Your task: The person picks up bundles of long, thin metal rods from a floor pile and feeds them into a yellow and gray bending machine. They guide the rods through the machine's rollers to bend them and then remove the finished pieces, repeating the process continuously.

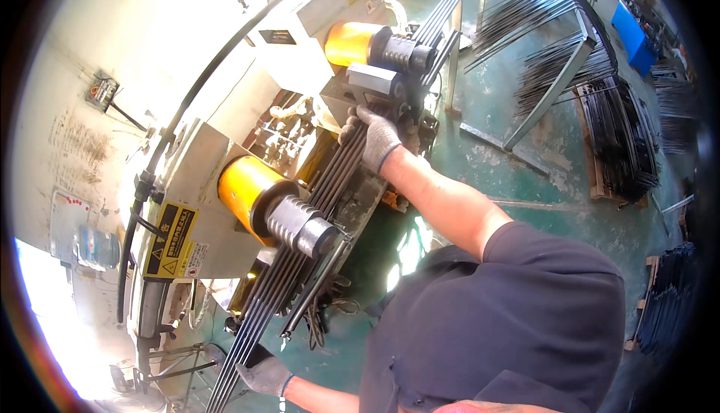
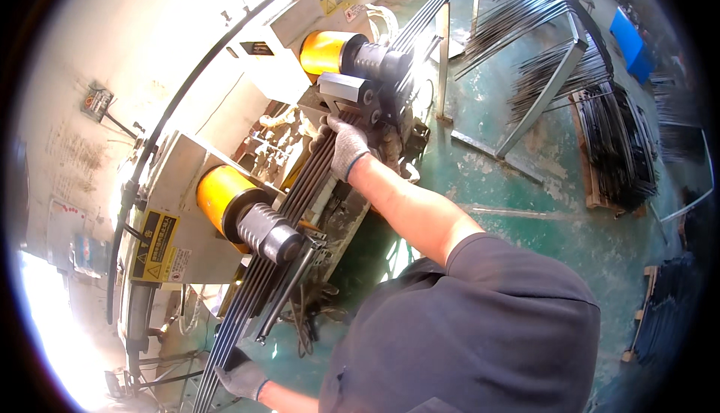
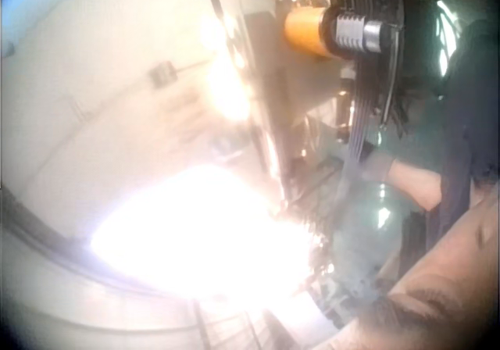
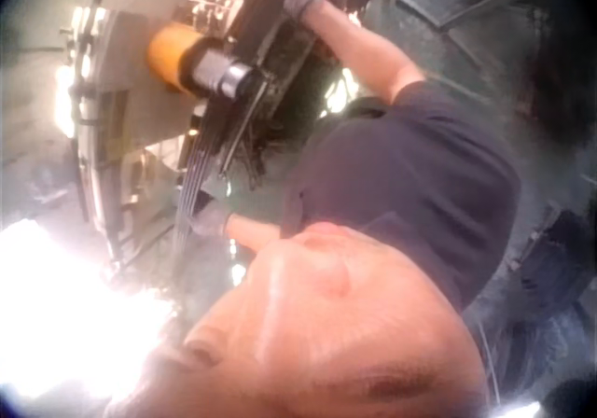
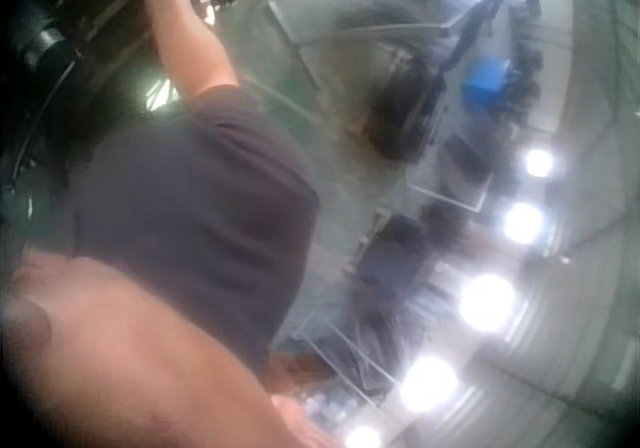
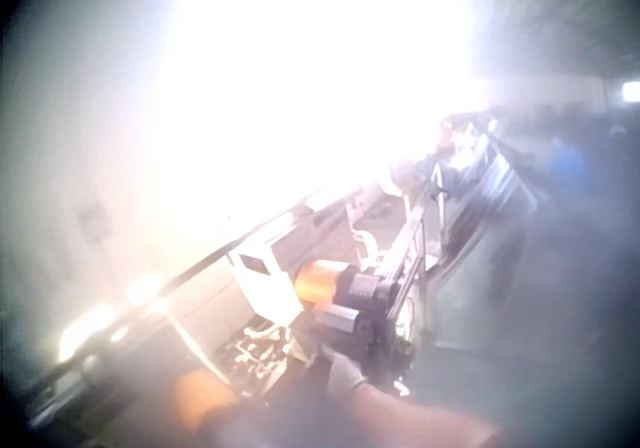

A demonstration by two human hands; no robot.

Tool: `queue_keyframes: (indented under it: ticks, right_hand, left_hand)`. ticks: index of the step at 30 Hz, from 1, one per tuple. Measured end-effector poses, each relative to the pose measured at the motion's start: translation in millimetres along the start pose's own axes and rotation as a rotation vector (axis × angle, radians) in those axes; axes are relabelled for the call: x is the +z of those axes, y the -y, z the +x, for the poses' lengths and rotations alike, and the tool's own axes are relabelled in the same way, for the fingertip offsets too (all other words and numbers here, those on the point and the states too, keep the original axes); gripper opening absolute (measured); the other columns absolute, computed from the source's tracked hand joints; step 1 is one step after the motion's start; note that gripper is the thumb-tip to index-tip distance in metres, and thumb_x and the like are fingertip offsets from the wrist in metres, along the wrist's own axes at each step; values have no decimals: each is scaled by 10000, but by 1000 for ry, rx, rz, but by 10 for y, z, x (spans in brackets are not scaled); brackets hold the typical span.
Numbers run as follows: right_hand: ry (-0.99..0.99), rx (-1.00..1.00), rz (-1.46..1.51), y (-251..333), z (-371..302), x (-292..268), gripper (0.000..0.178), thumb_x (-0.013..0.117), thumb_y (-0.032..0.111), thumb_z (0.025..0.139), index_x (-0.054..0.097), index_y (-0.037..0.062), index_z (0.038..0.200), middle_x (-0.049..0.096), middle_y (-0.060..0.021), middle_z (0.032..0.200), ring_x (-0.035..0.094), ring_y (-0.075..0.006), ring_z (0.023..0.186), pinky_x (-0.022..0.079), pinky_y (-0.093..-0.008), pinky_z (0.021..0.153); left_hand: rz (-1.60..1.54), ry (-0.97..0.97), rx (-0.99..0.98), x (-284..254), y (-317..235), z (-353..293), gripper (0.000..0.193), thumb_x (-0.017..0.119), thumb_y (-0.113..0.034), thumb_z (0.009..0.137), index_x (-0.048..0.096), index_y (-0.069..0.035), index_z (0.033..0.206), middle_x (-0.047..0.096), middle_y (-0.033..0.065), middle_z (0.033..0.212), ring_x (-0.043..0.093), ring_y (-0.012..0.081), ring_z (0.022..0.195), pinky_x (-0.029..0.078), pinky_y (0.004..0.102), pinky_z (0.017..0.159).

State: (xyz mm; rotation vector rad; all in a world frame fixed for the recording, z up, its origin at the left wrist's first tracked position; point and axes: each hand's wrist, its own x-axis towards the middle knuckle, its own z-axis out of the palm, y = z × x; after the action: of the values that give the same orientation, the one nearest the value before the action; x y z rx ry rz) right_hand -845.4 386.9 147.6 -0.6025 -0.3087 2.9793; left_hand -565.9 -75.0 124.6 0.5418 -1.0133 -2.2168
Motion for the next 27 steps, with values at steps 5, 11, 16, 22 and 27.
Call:
queue_keyframes:
  ticks: [5,11,16,22,27]
  right_hand:
    - [-17,-13,-30,-38,-11,32,133,523,169,981,545,42,945,532,-28,668,519,-167,545,488,-367,568]
    - [-51,-33,-66,-62,47,4,130,547,165,970,553,41,933,521,-27,651,525,-168,545,492,-352,542]
    - [-77,-36,-85,-93,91,-6,128,558,168,964,567,49,918,513,-22,649,518,-172,530,493,-349,536]
    - [-50,-68,-78,-72,64,-31,110,564,156,959,545,60,910,515,-30,669,519,-175,543,492,-351,535]
    - [-44,-31,-47,-88,37,-14,98,572,147,952,537,66,910,519,-36,681,525,-182,541,491,-358,529]
  left_hand:
    - [-3,-164,-20,170,-100,85,348,549,-193,892,620,84,1091,643,191,1105,614,319,1033,443,423,974]
    - [-16,-160,33,157,-179,296,353,573,-181,888,607,74,1129,649,198,1071,631,323,982,471,425,949]
    - [563,-109,484,665,-700,345,410,551,-254,935,591,81,1169,624,214,1126,629,316,1002,498,398,908]
    - [649,-125,613,1978,-1153,0,407,530,-279,951,606,61,1161,630,195,1113,625,283,1007,506,383,892]
    - [763,-52,668,2744,-1329,-304,428,519,-277,957,575,77,1189,614,202,1137,609,278,1041,499,384,899]
